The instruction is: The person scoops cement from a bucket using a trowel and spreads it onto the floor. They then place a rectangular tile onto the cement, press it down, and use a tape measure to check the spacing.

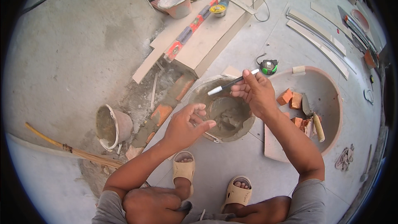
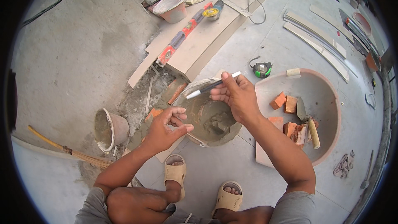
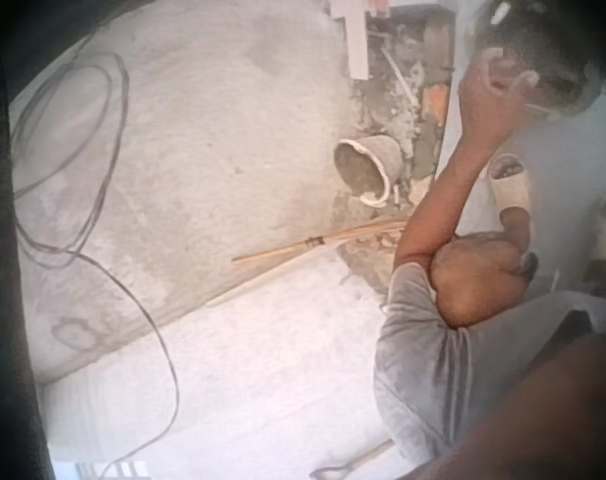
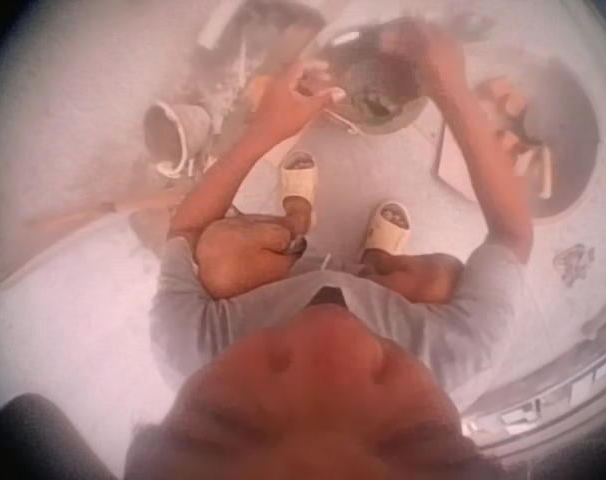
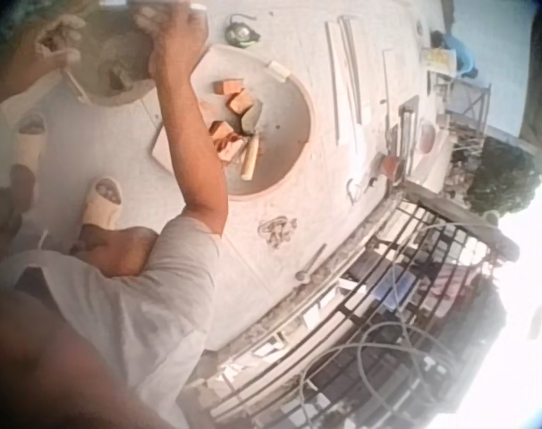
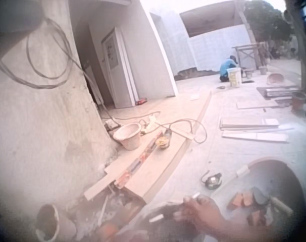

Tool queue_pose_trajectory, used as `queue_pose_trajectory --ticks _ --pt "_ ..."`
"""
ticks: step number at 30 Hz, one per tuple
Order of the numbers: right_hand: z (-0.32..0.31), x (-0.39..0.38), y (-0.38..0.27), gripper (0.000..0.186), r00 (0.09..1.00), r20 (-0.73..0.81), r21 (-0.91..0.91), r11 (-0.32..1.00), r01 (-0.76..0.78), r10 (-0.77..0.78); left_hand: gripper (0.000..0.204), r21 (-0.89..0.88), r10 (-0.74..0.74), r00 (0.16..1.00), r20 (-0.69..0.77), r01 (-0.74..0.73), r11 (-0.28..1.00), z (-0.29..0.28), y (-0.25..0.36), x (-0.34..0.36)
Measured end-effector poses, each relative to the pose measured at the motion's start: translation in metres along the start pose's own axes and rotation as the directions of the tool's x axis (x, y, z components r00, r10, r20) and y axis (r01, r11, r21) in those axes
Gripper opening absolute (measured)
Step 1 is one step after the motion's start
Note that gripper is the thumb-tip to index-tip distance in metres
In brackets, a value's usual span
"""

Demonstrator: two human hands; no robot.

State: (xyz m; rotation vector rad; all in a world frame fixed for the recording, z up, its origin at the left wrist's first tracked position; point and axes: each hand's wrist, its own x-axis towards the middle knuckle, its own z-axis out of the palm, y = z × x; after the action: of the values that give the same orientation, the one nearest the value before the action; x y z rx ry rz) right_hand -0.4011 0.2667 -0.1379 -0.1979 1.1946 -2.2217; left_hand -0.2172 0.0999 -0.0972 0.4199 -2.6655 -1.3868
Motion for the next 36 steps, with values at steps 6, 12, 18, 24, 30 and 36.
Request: queue_pose_trajectory --ticks 6,12,18,24,30,36 --pt "-0.050 0.028 -0.019 0.035 0.989 -0.129 -0.168 0.981 -0.096 0.074 0.063 0.155 -0.191 0.981 0.012 0.187 0.970 -0.028 -0.060 -0.014" --pt "-0.092 -0.037 0.010 0.023 0.971 -0.054 -0.331 0.913 -0.238 0.233 0.070 0.421 -0.453 0.864 0.218 0.336 0.843 -0.051 -0.115 -0.069" --pt "-0.081 -0.039 0.001 0.018 0.998 0.028 -0.370 0.928 -0.035 0.049 0.072 0.543 -0.705 0.591 0.392 0.470 0.696 -0.061 -0.154 -0.144" --pt "-0.063 -0.046 0.009 0.017 0.976 0.218 -0.453 0.887 0.088 0.014 0.074 0.517 -0.779 0.409 0.474 0.587 0.623 -0.069 -0.164 -0.226" --pt "-0.061 -0.059 0.023 0.012 0.949 0.272 -0.459 0.888 -0.019 0.162 0.071 0.577 -0.871 0.362 0.332 0.653 0.491 -0.093 -0.192 -0.241" --pt "-0.056 -0.075 0.027 0.009 0.933 0.296 -0.636 0.771 0.030 0.207 0.069 0.686 -0.728 0.666 0.163 0.454 0.568 -0.103 -0.212 -0.172"
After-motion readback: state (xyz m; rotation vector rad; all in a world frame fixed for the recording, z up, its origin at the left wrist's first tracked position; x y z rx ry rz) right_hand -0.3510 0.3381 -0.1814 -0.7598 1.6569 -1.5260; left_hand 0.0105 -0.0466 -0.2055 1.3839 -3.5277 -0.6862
